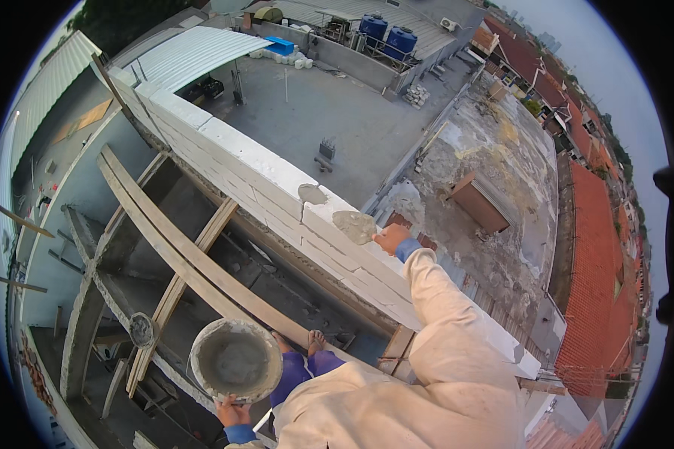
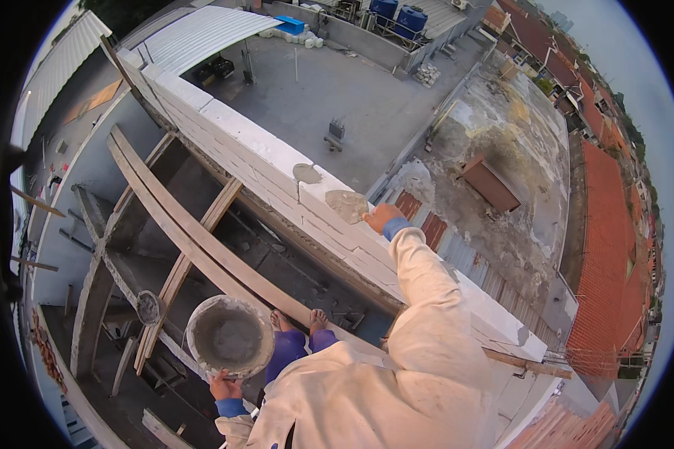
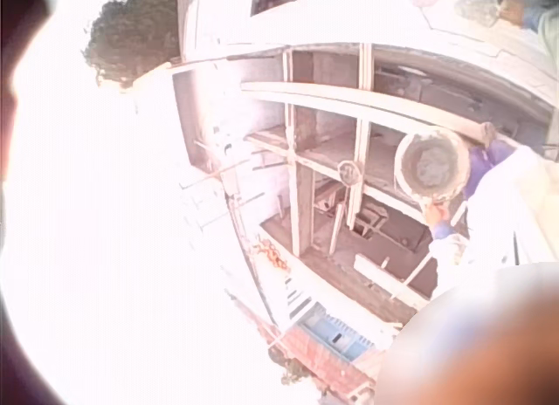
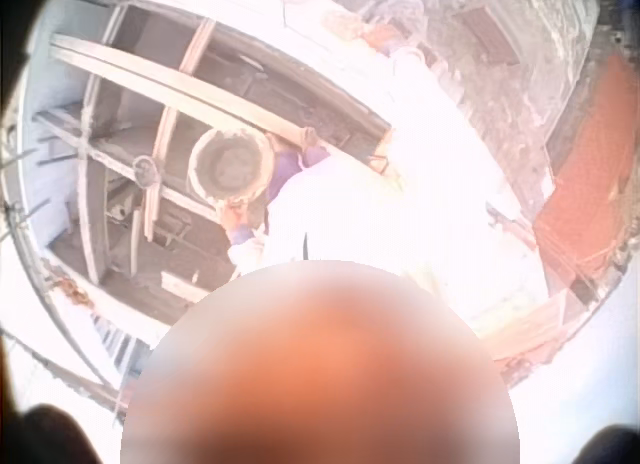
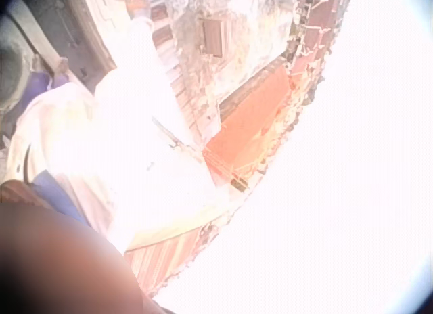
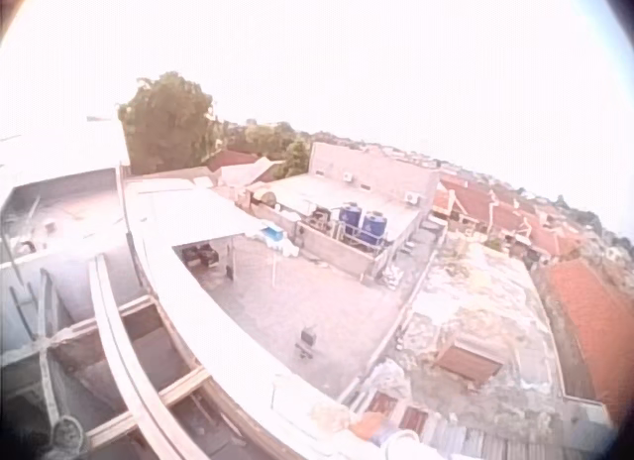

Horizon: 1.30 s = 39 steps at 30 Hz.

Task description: The person scoops cement from a bucket with a trowel and applies it to a hole in a white block wall. They then place a small white block into the hole and continue to apply cement around it to secure it in place.

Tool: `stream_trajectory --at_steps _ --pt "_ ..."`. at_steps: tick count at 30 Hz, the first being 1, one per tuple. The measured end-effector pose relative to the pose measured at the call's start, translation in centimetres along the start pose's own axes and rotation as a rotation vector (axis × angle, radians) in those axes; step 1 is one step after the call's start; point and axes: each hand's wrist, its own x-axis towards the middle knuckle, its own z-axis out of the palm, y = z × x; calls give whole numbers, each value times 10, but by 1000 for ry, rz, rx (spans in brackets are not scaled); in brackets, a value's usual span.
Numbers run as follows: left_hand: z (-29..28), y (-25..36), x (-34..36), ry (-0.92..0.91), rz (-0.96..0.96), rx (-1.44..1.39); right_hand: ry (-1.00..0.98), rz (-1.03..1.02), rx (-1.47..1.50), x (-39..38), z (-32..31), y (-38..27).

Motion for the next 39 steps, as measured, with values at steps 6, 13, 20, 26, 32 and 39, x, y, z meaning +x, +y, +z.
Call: stream_trajectory --at_steps 6,13,20,26,32,39 --pt "92 8 30 -235 47 249 -575 -306 591 -155 103 -88" --pt "220 43 37 -602 157 583 130 -341 65 -186 145 -223" --pt "259 106 41 -653 353 725 84 -403 -263 -191 89 -251" --pt "263 116 28 -665 461 595 -37 -631 -330 -189 89 -262" --pt "226 114 38 -498 514 484 137 -506 -144 -161 108 -269" --pt "208 133 53 -421 666 577 -124 -544 -163 -159 84 -307"
